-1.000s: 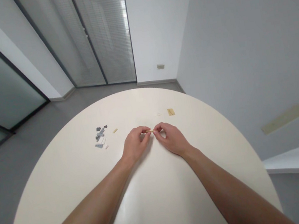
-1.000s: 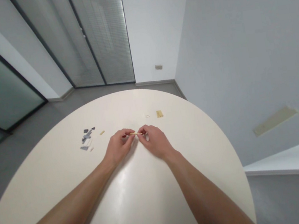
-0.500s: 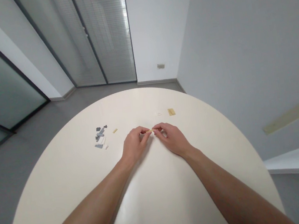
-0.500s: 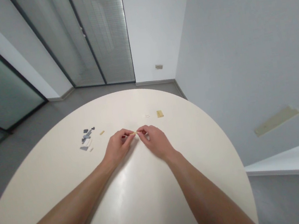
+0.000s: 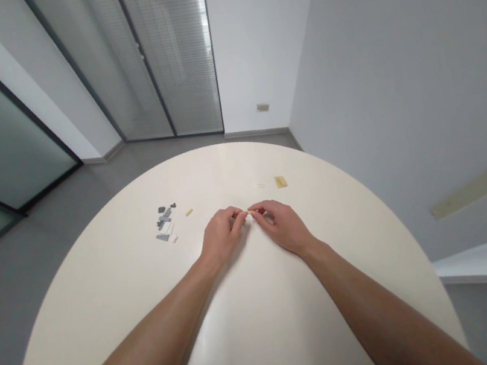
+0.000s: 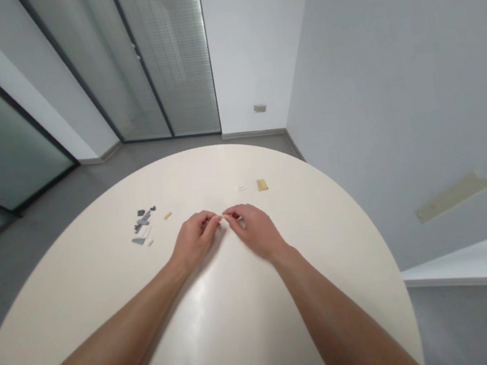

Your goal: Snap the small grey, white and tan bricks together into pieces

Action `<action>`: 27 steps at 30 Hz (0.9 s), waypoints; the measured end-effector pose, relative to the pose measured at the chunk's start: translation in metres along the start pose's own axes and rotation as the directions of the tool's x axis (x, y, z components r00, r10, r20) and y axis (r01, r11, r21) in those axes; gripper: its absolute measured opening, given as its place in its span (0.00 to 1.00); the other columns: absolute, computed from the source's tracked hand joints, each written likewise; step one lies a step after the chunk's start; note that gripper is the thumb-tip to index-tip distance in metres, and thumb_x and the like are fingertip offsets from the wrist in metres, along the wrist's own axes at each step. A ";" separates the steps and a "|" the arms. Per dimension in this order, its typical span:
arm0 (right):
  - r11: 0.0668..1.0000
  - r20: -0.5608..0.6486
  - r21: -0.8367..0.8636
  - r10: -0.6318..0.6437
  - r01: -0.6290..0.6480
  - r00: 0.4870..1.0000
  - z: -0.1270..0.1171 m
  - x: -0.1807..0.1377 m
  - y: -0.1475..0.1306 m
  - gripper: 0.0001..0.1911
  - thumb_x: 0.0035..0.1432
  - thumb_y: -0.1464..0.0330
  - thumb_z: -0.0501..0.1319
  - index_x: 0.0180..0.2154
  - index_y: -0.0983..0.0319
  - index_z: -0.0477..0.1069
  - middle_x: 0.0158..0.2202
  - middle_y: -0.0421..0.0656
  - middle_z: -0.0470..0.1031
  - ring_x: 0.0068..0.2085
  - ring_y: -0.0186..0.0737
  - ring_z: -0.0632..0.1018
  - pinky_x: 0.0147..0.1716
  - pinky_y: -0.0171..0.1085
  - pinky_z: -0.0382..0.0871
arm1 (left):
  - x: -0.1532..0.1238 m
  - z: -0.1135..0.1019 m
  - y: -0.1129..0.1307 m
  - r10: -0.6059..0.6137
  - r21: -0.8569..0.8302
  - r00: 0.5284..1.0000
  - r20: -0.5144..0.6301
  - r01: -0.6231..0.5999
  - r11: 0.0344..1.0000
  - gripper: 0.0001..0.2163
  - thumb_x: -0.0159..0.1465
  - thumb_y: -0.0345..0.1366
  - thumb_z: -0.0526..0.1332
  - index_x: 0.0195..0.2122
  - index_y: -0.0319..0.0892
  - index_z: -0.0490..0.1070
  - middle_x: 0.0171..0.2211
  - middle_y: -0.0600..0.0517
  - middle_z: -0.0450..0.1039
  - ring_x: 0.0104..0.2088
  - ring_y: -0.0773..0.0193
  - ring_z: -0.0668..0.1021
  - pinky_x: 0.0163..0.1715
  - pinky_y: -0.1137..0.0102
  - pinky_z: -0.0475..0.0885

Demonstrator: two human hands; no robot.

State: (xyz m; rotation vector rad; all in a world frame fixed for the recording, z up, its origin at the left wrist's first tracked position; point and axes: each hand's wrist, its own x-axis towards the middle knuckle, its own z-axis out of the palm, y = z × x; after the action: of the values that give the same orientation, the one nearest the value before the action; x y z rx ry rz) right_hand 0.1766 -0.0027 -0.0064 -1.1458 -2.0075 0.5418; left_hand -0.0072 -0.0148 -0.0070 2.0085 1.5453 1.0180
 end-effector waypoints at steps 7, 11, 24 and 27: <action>1.000 0.005 0.014 -0.004 0.004 1.000 0.000 -0.001 0.000 0.07 0.66 0.67 0.60 0.44 0.58 0.76 0.42 0.42 0.80 0.42 0.39 0.78 0.46 0.40 0.70 | 0.000 -0.002 0.002 0.000 0.002 1.000 0.017 0.000 1.000 0.15 0.71 0.42 0.54 0.33 0.43 0.76 0.31 0.51 0.78 0.34 0.59 0.77 0.35 0.66 0.67; 1.000 0.025 0.001 -0.005 0.005 1.000 -0.001 0.000 -0.001 0.07 0.67 0.66 0.59 0.43 0.58 0.76 0.41 0.42 0.81 0.42 0.40 0.78 0.45 0.40 0.70 | 0.001 -0.002 0.003 -0.002 0.010 1.000 0.022 0.002 1.000 0.19 0.72 0.43 0.51 0.27 0.44 0.74 0.27 0.51 0.76 0.33 0.59 0.77 0.36 0.66 0.68; 1.000 0.042 -0.017 0.025 -0.024 0.999 -0.001 -0.001 -0.001 0.09 0.69 0.65 0.57 0.44 0.58 0.76 0.43 0.43 0.80 0.44 0.40 0.78 0.45 0.40 0.68 | 0.000 0.002 -0.004 0.058 -0.070 0.997 -0.057 -0.062 0.996 0.07 0.68 0.39 0.59 0.40 0.45 0.75 0.39 0.51 0.80 0.41 0.60 0.79 0.44 0.65 0.72; 0.999 0.047 -0.020 0.029 -0.028 0.998 -0.002 0.000 -0.001 0.09 0.69 0.66 0.57 0.44 0.58 0.76 0.43 0.42 0.80 0.44 0.40 0.78 0.46 0.40 0.69 | 0.000 0.002 -0.004 0.040 -0.055 0.998 -0.057 -0.043 0.998 0.07 0.69 0.39 0.59 0.40 0.45 0.75 0.39 0.51 0.80 0.41 0.59 0.79 0.44 0.64 0.72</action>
State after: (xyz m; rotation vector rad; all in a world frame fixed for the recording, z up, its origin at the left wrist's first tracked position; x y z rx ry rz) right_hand 0.1775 -0.0032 -0.0050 -1.1846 -2.0439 0.5700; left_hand -0.0078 -0.0132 -0.0109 1.9977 1.4922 1.1299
